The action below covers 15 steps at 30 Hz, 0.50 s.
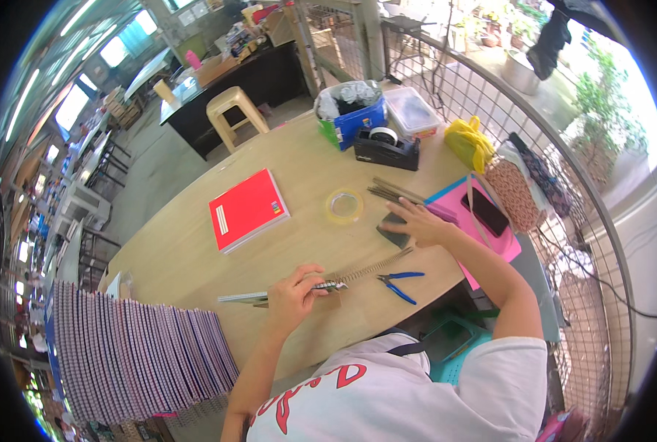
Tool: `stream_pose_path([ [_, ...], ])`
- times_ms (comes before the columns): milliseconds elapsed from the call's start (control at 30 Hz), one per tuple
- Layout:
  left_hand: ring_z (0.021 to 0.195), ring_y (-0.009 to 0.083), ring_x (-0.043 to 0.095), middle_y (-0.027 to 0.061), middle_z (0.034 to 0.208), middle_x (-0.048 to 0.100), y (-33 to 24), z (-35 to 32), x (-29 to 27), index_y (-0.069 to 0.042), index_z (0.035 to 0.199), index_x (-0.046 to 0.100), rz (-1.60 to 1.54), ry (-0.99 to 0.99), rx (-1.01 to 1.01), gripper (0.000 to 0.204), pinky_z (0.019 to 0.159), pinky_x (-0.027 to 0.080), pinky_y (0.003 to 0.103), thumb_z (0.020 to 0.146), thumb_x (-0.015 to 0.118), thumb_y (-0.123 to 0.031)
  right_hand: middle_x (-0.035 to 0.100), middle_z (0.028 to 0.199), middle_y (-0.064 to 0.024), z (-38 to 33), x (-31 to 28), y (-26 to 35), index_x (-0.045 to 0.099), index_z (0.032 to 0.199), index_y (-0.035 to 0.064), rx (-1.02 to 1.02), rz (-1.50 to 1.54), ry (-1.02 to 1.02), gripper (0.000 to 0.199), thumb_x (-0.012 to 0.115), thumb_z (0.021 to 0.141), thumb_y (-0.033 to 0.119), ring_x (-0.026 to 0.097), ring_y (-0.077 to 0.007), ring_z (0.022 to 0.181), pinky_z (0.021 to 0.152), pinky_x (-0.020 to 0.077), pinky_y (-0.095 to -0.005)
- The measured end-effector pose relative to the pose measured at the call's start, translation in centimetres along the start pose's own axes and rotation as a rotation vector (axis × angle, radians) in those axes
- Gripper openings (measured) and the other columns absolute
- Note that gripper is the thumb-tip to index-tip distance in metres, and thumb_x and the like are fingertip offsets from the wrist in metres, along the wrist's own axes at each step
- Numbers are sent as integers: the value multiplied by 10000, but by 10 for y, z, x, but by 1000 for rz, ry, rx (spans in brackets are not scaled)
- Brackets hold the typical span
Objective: The person prepares spiral notebooks by cutting wire coils with pliers, bending the cut ends by hand, and stacking the completed notebooks into a large pile on a desk.
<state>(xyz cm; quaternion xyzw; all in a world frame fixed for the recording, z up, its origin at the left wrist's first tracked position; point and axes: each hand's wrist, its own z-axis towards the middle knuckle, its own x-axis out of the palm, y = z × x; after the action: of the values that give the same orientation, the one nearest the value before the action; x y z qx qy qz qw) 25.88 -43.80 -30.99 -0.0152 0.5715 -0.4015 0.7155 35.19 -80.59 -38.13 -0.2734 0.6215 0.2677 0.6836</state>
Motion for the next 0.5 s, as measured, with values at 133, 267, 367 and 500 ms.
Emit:
stream_pose_path([
  [133,808,188,648,-28,1039,673,-7,-7,-7,-144,887,675,134,-108,-21,217,785,443,381,758,811,-252,306,1548,-160,27,19,-20,643,1324,288,-138,-2,233,645,766,714,117,472,-437,1282,1059,435,-425],
  [267,872,199,599,-27,917,642,2,-22,2,-172,883,679,196,-235,-159,203,896,341,422,752,819,-237,473,1428,-187,64,-16,3,685,1268,156,94,1054,177,482,738,818,322,523,-369,1230,1043,424,-405],
  [367,842,207,588,-19,874,623,5,-21,10,-173,875,674,162,-300,-164,197,849,345,410,751,820,-219,574,1296,-200,98,-58,58,680,1257,77,-59,1375,306,503,686,879,407,558,-334,1174,1011,430,-391],
  [500,843,206,586,-18,865,615,4,-18,10,-164,850,668,172,-308,-156,201,837,339,404,736,829,-201,606,1242,-194,121,-53,64,682,1254,60,-140,1243,338,530,680,877,432,575,-316,1126,980,437,-386],
])
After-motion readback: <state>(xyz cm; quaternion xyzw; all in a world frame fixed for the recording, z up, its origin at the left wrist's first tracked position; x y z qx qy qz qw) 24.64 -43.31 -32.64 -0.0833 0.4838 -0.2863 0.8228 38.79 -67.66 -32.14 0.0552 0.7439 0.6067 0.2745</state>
